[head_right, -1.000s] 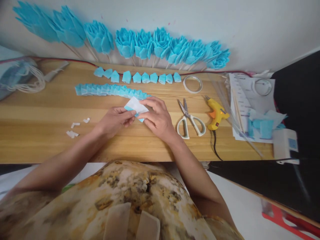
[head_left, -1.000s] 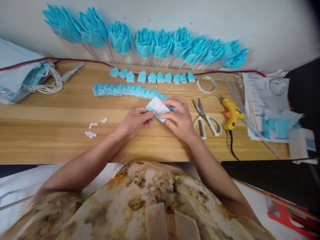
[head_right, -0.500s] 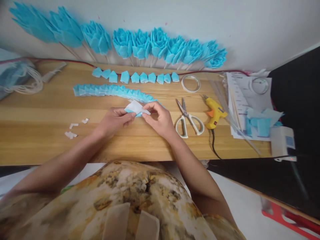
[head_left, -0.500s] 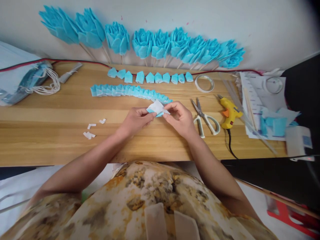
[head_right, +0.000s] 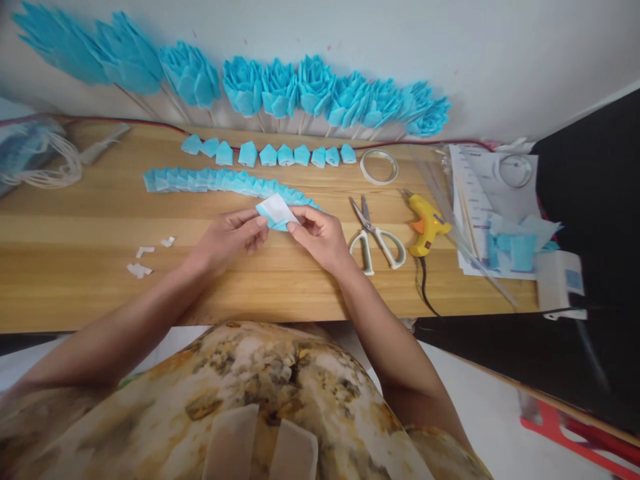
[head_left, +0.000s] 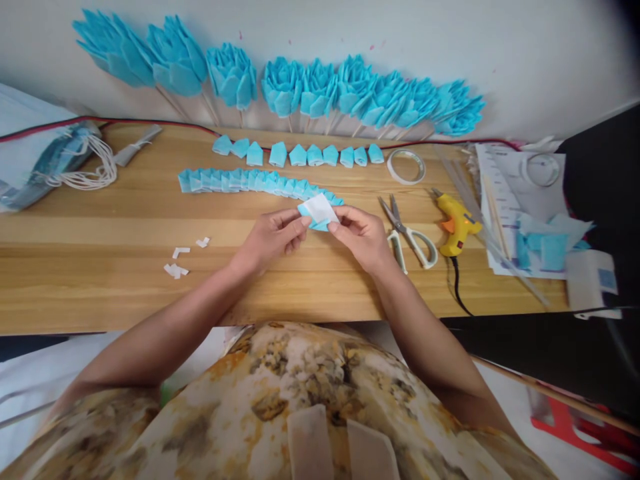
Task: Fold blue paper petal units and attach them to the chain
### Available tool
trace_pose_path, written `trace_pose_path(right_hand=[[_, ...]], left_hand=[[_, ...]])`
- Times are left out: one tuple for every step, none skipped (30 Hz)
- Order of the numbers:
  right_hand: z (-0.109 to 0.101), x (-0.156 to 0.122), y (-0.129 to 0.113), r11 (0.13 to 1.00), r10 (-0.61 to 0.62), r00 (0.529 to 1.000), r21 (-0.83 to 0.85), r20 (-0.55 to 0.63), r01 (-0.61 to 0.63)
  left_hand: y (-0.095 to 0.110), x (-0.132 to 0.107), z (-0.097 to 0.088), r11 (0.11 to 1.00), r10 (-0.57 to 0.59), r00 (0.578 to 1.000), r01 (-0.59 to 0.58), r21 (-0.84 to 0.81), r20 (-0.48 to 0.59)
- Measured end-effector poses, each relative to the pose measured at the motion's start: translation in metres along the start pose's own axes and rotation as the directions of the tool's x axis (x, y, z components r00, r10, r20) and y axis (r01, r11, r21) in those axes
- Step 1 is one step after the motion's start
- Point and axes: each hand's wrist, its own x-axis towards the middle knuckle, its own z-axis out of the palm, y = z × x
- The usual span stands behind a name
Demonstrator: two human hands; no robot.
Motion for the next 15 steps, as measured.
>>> trace_pose_path(right_hand=[[0.0001,0.0001,-0.0004,1.000,0.000,1.000,-0.004,-0.005,0.000],[0.0003,0.0001,-0.0006,1.000,0.001,1.000,-0.007,-0.004,-0.001],[0.0005,0.0001,-0.0006,1.000,0.001,1.000,-0.007,-0.001,-0.001],[0.0008,0.0000,-0.0006,1.000,0.001,1.000,-0.006,0.005,-0.001],[0.0012,-0.0002,-0.0005,1.000,0.002,1.000,-0.002,0.012,-0.002],[0.0015,-0.0004,-0.0004,1.000,0.004,1.000,0.004,0.020,-0.004],[0.0017,-0.0006,-0.0004,1.000,0.008,1.000,0.011,0.029,-0.008],[0.0018,-0.0009,-0.0005,1.000,0.014,0.999,0.017,0.043,-0.014],[0.0016,-0.0012,-0.0007,0.999,0.023,0.998,0.023,0.058,-0.024],[0.0012,-0.0014,-0.0010,0.999,0.032,0.997,0.030,0.075,-0.034],[0.0007,-0.0016,-0.0015,0.998,0.039,0.995,0.036,0.094,-0.043],[0.0001,-0.0016,-0.0019,0.998,0.044,0.993,0.042,0.111,-0.049],[-0.0004,-0.0015,-0.0023,0.998,0.048,0.991,0.045,0.124,-0.054],[-0.0008,-0.0012,-0.0026,0.997,0.049,0.990,0.050,0.134,-0.056],[-0.0009,-0.0008,-0.0028,0.997,0.050,0.989,0.058,0.141,-0.059]], left_hand=[[0.0003,0.0000,0.0002,1.000,-0.006,1.000,0.006,-0.002,0.009],[0.0002,-0.0001,0.0004,1.000,-0.015,1.000,0.015,0.005,0.016],[-0.0003,-0.0002,0.0006,1.000,-0.022,1.000,0.022,0.016,0.019],[-0.0012,-0.0003,0.0008,0.999,-0.027,1.000,0.027,0.027,0.015],[-0.0021,-0.0004,0.0009,0.999,-0.030,1.000,0.030,0.036,0.006],[-0.0031,-0.0005,0.0009,0.999,-0.031,1.000,0.031,0.040,-0.006],[-0.0039,-0.0006,0.0008,0.999,-0.030,0.999,0.030,0.040,-0.019],[-0.0046,-0.0006,0.0007,0.999,-0.028,0.999,0.029,0.039,-0.029],[-0.0051,-0.0005,0.0005,0.999,-0.026,0.999,0.027,0.040,-0.037],[-0.0054,-0.0004,0.0002,0.999,-0.023,0.999,0.024,0.044,-0.042],[-0.0055,-0.0004,0.0000,0.998,-0.019,0.999,0.021,0.051,-0.044],[-0.0055,-0.0004,-0.0002,0.998,-0.016,0.999,0.019,0.061,-0.046],[-0.0053,-0.0004,-0.0003,0.997,-0.014,0.999,0.018,0.073,-0.048],[-0.0049,-0.0006,-0.0003,0.996,-0.011,0.999,0.015,0.087,-0.049],[-0.0043,-0.0009,-0.0001,0.995,-0.007,0.999,0.012,0.100,-0.050]])
